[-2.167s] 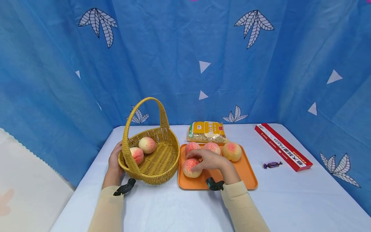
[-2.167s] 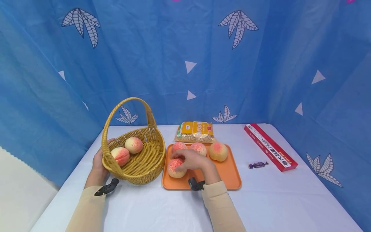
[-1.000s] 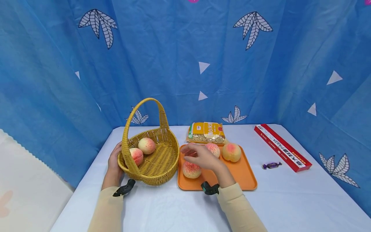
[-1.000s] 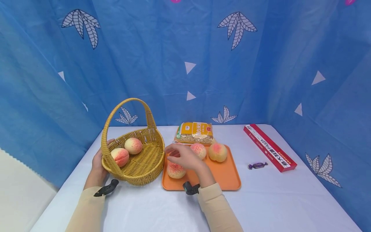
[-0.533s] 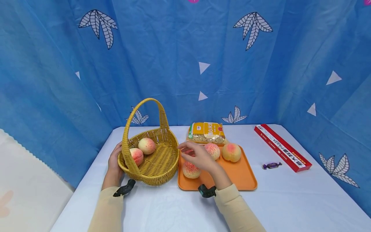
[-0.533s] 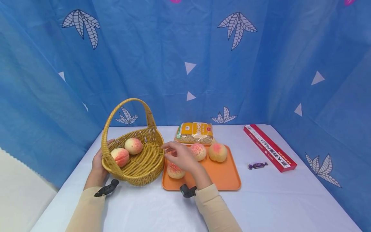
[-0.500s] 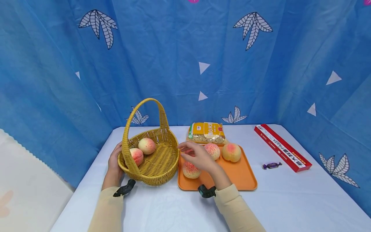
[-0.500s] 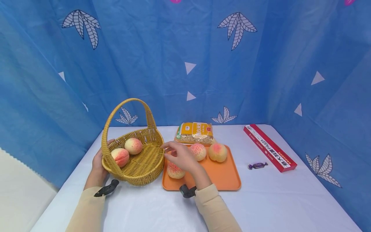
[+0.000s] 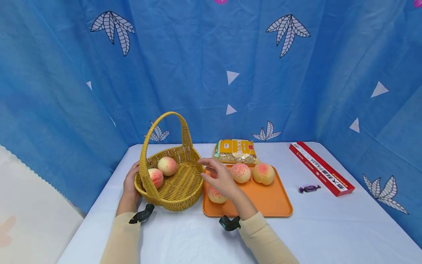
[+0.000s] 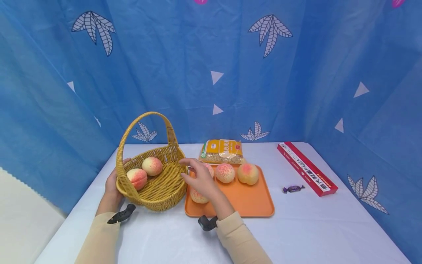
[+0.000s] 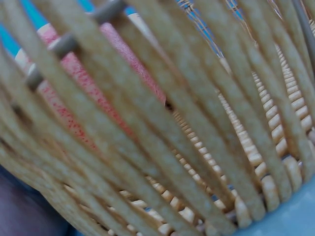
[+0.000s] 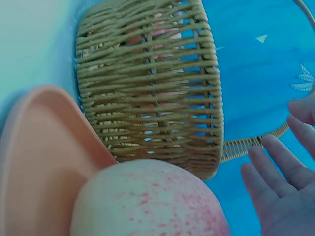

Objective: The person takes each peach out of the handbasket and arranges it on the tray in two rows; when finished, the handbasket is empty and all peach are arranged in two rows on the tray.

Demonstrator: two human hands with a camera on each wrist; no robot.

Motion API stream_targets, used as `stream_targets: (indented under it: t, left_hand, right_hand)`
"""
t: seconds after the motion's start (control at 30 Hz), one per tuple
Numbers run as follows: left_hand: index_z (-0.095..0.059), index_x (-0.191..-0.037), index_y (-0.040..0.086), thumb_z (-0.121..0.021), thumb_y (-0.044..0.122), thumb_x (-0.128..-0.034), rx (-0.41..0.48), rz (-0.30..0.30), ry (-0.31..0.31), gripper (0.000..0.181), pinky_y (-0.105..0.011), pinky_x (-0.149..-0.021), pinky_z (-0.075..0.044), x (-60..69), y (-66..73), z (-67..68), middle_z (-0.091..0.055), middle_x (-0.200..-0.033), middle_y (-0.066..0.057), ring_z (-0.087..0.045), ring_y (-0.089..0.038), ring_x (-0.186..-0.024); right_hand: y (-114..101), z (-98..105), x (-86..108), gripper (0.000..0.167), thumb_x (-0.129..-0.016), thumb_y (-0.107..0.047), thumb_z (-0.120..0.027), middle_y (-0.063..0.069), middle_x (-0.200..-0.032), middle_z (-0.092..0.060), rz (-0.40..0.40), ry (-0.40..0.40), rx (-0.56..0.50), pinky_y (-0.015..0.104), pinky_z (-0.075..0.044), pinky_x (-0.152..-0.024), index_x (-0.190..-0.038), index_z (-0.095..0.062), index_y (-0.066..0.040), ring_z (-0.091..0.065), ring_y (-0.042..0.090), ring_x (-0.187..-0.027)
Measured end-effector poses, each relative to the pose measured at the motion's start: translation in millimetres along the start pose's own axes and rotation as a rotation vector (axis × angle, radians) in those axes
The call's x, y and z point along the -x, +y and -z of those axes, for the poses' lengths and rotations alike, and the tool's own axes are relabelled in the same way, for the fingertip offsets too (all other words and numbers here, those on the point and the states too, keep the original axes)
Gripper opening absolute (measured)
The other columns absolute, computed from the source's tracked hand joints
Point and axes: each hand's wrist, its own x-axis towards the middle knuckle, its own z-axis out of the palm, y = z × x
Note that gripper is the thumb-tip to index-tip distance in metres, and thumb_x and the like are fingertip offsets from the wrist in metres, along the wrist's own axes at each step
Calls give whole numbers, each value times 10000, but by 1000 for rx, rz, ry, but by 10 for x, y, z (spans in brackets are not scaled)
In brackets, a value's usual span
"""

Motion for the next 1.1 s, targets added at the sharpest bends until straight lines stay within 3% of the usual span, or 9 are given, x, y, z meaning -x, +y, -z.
stream_targets:
  t: [0.37, 0.73, 1.1]
  left_hand:
    - [-563, -1246, 286, -377, 228, -1080, 3, -52, -25, 256, -131, -942, -480, 22, -10, 16, -565, -1239, 116, -526, -39, -1155]
    - [-524, -1317, 269, -394, 245, -1077, 6, -44, -33, 275, -129, -948, -477, -2, 16, 24, -541, -1269, 117, -502, -52, -1189]
    - [-501, -1357, 260, -342, 215, -1079, -49, -25, 23, 323, -125, -970, -461, -11, -15, -2, -499, -1335, 100, -497, -45, -1198]
  right_hand:
    - [-4, -113, -11, 454, -966, -36, -628, 159, -1426, -532, 1, -45, -67, 489, -433, -1123, -1403, -505, -54, -515, 325, -1347]
    - [-39, -172, -33, 452, -984, -64, -607, 157, -1457, -508, 1, -66, -88, 420, -447, -1123, -1418, -483, -50, -524, 334, -1346]
    - [-91, -264, -143, 467, -984, -110, -621, 60, -1486, -494, -69, -86, -117, 501, -420, -1135, -1422, -482, -189, -512, 280, -1370]
